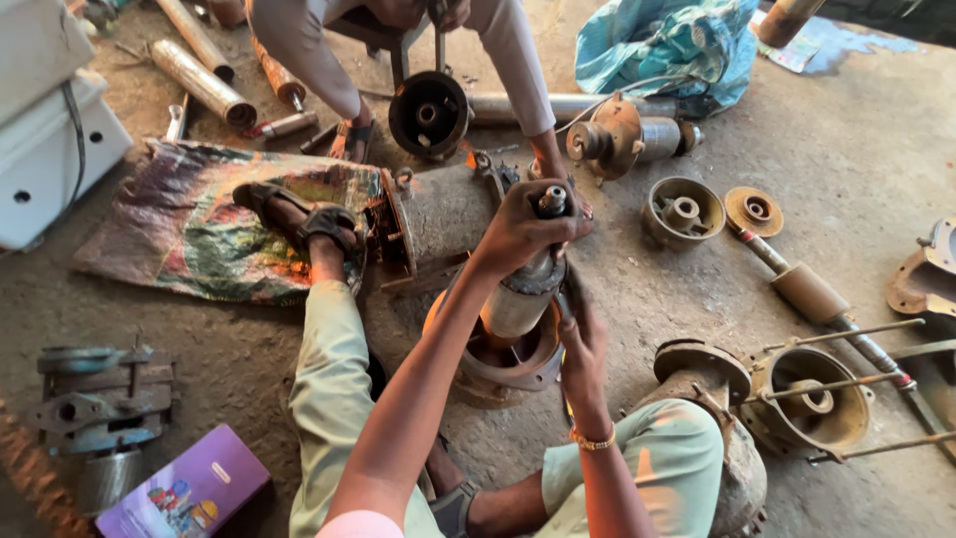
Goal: The person sits on the floor and assembles a water pump by inserting a cylindrical impeller shaft into the pump housing. They use a small metal rod to tap and align the shaft, then rotate it by hand to check fit. The person continues to adjust the shaft and housing throughout the clip.
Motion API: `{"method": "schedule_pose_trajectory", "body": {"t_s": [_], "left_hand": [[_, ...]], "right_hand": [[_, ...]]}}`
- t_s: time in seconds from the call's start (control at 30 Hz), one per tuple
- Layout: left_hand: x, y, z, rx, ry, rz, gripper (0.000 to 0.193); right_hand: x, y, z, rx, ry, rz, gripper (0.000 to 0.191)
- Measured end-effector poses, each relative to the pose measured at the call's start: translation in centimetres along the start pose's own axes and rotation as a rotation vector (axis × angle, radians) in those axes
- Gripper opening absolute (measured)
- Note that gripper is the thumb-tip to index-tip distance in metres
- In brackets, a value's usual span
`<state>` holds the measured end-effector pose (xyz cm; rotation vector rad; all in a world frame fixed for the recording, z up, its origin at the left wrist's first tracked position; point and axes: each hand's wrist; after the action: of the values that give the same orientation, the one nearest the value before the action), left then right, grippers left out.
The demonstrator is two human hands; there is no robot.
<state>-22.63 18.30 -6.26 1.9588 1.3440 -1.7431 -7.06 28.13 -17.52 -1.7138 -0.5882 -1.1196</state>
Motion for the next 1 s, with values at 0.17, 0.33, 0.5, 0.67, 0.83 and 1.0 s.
{"method": "schedule_pose_trajectory", "body": {"t_s": [0.17,0.33,0.5,0.67,0.83,1.0], "left_hand": [[0.3,0.0,0.0,-0.05,-0.033,0.043,0.015],[0.4,-0.1,0.1,-0.011,-0.056,-0.025,0.015],[0.4,0.0,0.1,-0.058,-0.015,0.039,0.017],[0.4,-0.1,0.1,-0.025,-0.038,0.022,0.015],[0.4,-0.1,0.2,-0.016,-0.037,-0.032,0.015],[0.5,-0.2,0.2,-0.045,-0.063,0.022,0.016]], "right_hand": [[-1.2,0.4,-1.8,-0.016,0.208,-0.17,0.061],[-1.0,0.6,-0.8,-0.008,0.06,-0.263,0.061],[-0.1,0.7,-0.3,0.037,0.257,-0.018,0.065],[-0.5,0.7,-1.3,0.019,0.239,-0.303,0.063],[0.0,1.0,-0.9,0.008,0.276,-0.001,0.066],[0.1,1.0,-2.1,0.008,0.35,-0.231,0.067]]}}
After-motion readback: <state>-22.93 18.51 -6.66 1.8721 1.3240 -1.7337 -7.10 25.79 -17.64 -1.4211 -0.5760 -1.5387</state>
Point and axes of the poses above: each hand's wrist, its own y-axis away from the middle knuckle, its own z-axis out of the back of the hand, x = y × z, and after that the axes turned 8 degrees about -x, right-handed
